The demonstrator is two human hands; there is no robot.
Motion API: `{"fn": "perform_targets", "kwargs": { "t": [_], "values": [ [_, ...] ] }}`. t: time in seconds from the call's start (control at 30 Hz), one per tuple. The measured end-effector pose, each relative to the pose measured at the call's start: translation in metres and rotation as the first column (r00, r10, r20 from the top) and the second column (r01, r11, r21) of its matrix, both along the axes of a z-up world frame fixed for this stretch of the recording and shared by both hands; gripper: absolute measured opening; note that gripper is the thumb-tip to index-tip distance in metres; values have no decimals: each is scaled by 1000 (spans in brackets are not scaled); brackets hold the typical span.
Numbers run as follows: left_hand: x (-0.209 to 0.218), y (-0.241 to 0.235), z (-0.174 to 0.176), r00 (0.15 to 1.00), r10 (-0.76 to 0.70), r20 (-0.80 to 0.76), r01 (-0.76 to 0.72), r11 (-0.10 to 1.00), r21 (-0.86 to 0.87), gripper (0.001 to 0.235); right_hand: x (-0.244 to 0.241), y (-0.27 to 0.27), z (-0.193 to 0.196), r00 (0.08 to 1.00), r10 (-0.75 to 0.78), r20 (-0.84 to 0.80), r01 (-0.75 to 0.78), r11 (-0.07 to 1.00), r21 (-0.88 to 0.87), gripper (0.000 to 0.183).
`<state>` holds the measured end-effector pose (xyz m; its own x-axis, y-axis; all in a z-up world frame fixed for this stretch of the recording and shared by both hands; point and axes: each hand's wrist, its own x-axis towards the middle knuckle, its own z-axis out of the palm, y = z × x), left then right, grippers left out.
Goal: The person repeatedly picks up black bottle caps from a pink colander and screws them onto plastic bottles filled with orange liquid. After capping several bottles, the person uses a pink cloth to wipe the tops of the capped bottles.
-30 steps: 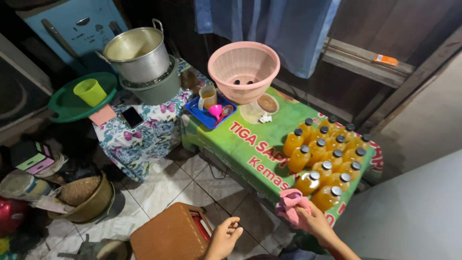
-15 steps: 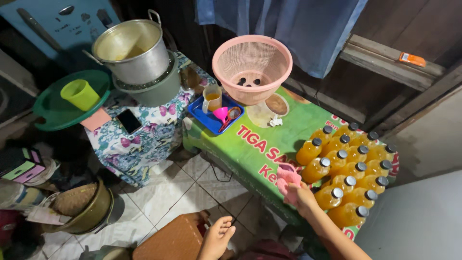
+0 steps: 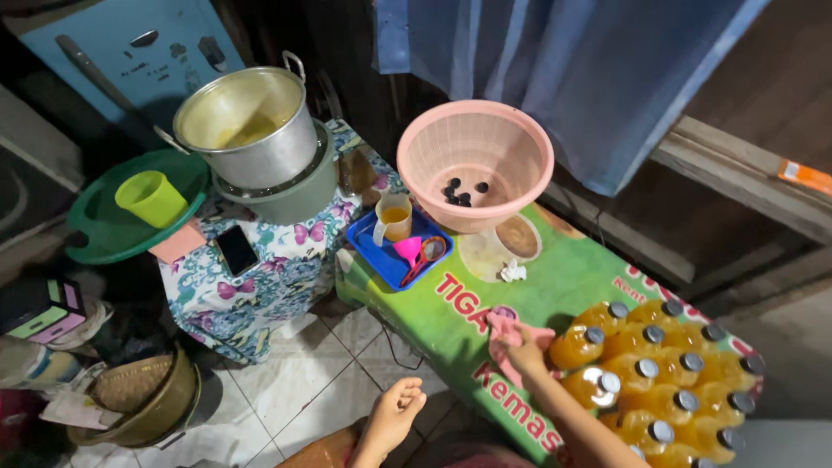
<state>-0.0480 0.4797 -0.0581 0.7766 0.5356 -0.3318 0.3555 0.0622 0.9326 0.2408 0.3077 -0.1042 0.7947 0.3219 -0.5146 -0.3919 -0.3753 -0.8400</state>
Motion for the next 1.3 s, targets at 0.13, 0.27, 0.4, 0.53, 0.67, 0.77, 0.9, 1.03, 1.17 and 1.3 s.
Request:
{"fn": "perform_targets", "kwargs": {
  "t": [0.13, 0.27, 0.4, 0.53, 0.67, 0.77, 0.9, 1.03, 1.17, 1.3],
  "values": [
    [31, 24, -9, 999, 37, 1, -37, 999, -3, 35, -15, 30, -14, 967, 214, -135, -216, 976, -1, 60],
    [67, 68, -35, 991, 123, -55, -122, 992, 10, 29, -22, 49, -20, 908, 416, -43, -418, 906, -71, 50],
    [106, 118, -63, 976, 218, -23, -220, 970, -101, 29, -20, 65, -16, 874, 416, -251, -444, 894, -60, 43],
    [144, 160, -82, 970, 239, -39, -242, 953, -181, 35, -17, 85, -12, 860, 431, -273, -454, 890, -27, 42],
    [170, 200, -87, 972, 152, -182, -188, 961, -204, 46, -9, 125, -10, 850, 485, -207, -522, 830, -198, 44],
    [188, 231, -91, 963, 115, -245, -148, 982, -121, 52, -8, 157, -13, 712, 702, 6, -645, 657, -389, 54],
    [206, 260, -99, 963, 51, -263, -74, 994, -80, 63, -13, 193, -20, 458, 887, 60, -721, 410, -559, 72],
    [217, 266, -107, 953, -29, -301, -38, 975, -217, 70, -12, 226, -23, 387, 922, 25, -736, 325, -593, 86],
    [214, 262, -111, 931, -46, -362, -138, 874, -467, 69, -12, 247, -22, 367, 930, 9, -747, 300, -593, 94],
    [206, 241, -116, 954, -82, -287, -102, 814, -572, 68, -9, 244, -23, 303, 953, 19, -626, 214, -750, 78]
  ]
}}
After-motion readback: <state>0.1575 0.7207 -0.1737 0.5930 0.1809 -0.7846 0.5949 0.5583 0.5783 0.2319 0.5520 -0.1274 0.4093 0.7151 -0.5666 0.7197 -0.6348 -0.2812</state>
